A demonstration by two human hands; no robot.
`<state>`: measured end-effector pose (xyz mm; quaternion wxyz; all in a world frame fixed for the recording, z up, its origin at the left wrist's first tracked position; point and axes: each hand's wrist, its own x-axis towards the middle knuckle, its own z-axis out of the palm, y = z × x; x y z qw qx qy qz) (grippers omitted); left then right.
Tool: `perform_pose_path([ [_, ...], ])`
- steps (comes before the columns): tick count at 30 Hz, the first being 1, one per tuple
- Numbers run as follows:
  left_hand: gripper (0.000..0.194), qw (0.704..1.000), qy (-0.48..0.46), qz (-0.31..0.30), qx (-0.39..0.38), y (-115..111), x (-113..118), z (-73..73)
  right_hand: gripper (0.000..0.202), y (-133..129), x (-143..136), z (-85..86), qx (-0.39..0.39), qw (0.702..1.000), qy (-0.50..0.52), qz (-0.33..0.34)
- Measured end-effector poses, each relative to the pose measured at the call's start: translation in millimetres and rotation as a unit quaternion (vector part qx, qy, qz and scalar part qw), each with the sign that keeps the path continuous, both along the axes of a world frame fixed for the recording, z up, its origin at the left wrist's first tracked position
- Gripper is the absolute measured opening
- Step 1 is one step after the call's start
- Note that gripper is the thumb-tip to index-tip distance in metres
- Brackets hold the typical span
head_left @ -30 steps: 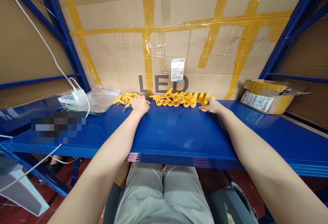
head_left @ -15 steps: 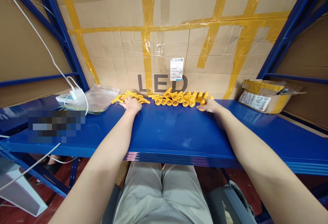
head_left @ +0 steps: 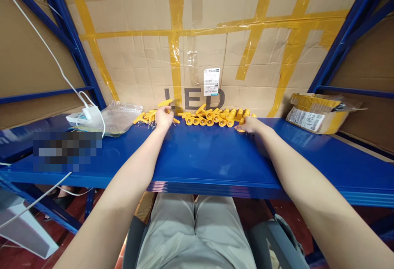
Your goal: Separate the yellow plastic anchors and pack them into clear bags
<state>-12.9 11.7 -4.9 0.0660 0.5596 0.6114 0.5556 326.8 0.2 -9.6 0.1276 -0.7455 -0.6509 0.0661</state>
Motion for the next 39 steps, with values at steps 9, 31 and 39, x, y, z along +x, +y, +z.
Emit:
perform_pose_path([
  [9,0.032,0.975,-0.217,-0.041,0.003,-3.4,15.8,-2.2,0.029,-15.6,-32.0,16.6,-0.061,0.994,-0.058,0.075],
  [31,0.026,0.854,-0.386,-0.267,-0.224,-23.7,42.0,3.1,0.033,-27.5,-82.7,1.5,0.097,0.949,-0.072,0.292],
  [39,0.023,0.854,-0.385,-0.26,-0.234,-23.2,42.6,3.4,0.032,-28.9,-82.2,1.9,0.093,0.952,-0.064,0.285],
])
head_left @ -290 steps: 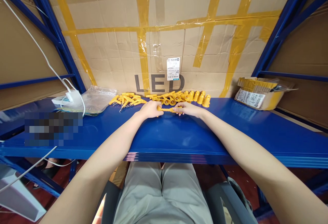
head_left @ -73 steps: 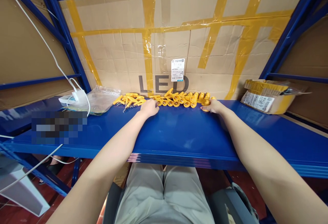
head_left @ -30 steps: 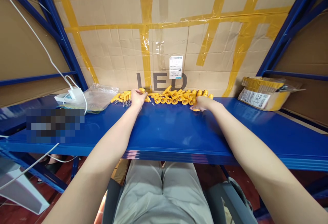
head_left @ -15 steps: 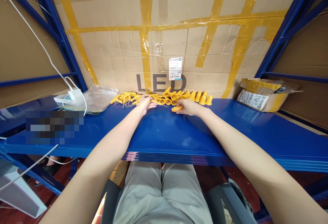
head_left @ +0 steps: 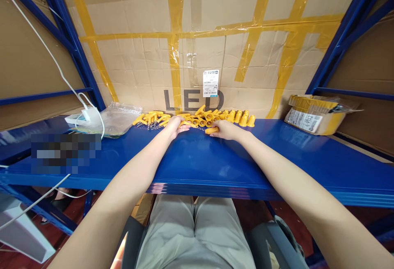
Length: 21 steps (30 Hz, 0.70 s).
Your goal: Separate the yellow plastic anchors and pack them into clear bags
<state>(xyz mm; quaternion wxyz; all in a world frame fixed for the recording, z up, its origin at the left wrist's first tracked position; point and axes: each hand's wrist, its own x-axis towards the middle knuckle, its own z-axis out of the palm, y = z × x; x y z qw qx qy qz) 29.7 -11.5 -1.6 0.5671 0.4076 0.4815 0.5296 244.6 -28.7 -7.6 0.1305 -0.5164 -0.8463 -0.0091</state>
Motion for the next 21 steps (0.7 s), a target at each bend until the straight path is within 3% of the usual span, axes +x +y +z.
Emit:
perform_pose_path([
  [11,0.025,1.0,-0.007,0.002,-0.01,-1.9,0.3,-0.5,0.028,2.3,1.9,-3.1,-0.013,0.998,0.057,0.03],
  [15,0.025,0.998,-0.025,-0.04,-0.036,-4.2,2.8,-1.0,0.027,0.5,-2.3,-3.3,-0.032,0.994,0.09,0.044],
  [18,0.027,0.997,0.03,-0.049,-0.042,-3.5,4.4,-4.0,0.025,-3.5,-4.6,-0.9,-0.037,0.994,0.097,0.034],
  [21,0.027,0.987,0.151,-0.047,-0.004,-3.4,4.0,-8.6,0.023,-6.0,-3.4,1.5,-0.039,0.994,0.098,0.025],
])
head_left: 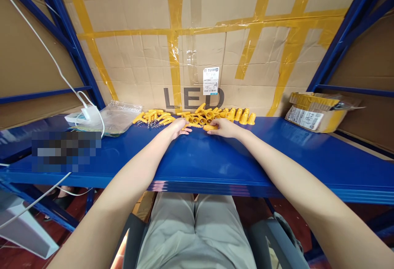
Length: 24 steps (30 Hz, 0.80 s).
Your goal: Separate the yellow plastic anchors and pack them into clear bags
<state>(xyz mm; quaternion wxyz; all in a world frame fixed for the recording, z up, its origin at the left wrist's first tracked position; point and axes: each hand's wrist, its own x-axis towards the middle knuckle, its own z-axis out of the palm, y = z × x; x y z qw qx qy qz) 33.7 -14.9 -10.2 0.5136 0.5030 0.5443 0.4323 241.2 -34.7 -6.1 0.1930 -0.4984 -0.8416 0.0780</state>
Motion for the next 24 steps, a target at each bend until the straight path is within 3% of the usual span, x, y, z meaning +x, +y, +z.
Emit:
perform_pose_path([
  [5,0.035,0.963,0.229,-0.045,0.137,-9.5,-3.7,-3.4,0.024,3.9,6.1,-1.4,0.006,1.0,-0.02,-0.012],
  [10,0.048,0.914,0.296,-0.073,0.269,-16.3,-4.8,-2.4,0.025,7.5,7.6,-4.1,0.022,0.999,-0.032,0.006],
  [16,0.011,0.862,0.422,-0.149,0.237,-11.7,-6.9,-3.4,0.027,4.1,5.1,-2.3,0.005,0.999,-0.022,0.038],
  [24,0.009,0.863,0.412,-0.142,0.256,-7.7,-10.9,-6.5,0.028,4.1,7.7,-1.7,-0.056,0.995,0.024,0.076],
])
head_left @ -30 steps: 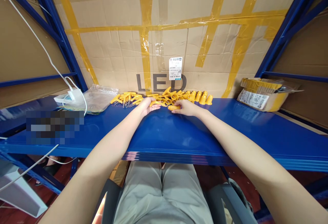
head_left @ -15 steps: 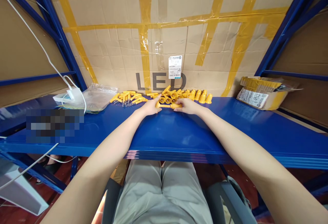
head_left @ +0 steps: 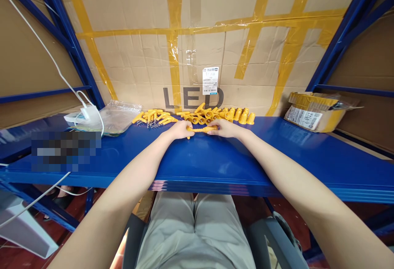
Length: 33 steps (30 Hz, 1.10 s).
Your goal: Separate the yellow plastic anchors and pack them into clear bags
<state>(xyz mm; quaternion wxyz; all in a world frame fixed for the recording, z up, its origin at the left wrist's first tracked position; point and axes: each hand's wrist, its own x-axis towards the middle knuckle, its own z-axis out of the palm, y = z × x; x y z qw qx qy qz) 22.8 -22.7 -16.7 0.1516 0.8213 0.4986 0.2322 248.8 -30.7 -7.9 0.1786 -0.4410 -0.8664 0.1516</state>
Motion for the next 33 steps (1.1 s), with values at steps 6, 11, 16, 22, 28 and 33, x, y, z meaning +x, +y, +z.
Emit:
perform_pose_path([
  [6,0.009,1.0,-0.004,-0.003,0.0,0.8,-0.7,-0.1,0.033,-1.1,1.7,0.6,-0.045,0.999,0.008,0.008],
  [11,0.01,1.0,-0.014,-0.004,-0.006,-0.7,0.5,0.9,0.044,6.5,2.7,-5.1,0.006,0.999,-0.003,-0.049],
  [16,0.008,1.0,-0.017,-0.007,-0.017,-3.6,2.0,2.0,0.031,5.5,2.0,-3.3,0.021,0.999,-0.002,-0.05],
  [22,0.008,1.0,-0.015,-0.014,-0.024,-4.2,3.0,1.8,0.029,-0.1,5.4,6.2,-0.009,1.0,0.008,-0.021],
  [28,0.01,1.0,-0.003,-0.021,0.006,-4.0,3.5,1.8,0.034,-1.8,7.4,7.7,-0.083,0.995,0.045,-0.008],
  [33,0.012,0.999,0.015,-0.023,0.031,-6.0,5.7,3.3,0.032,-3.6,9.5,8.4,-0.152,0.985,0.076,0.008],
])
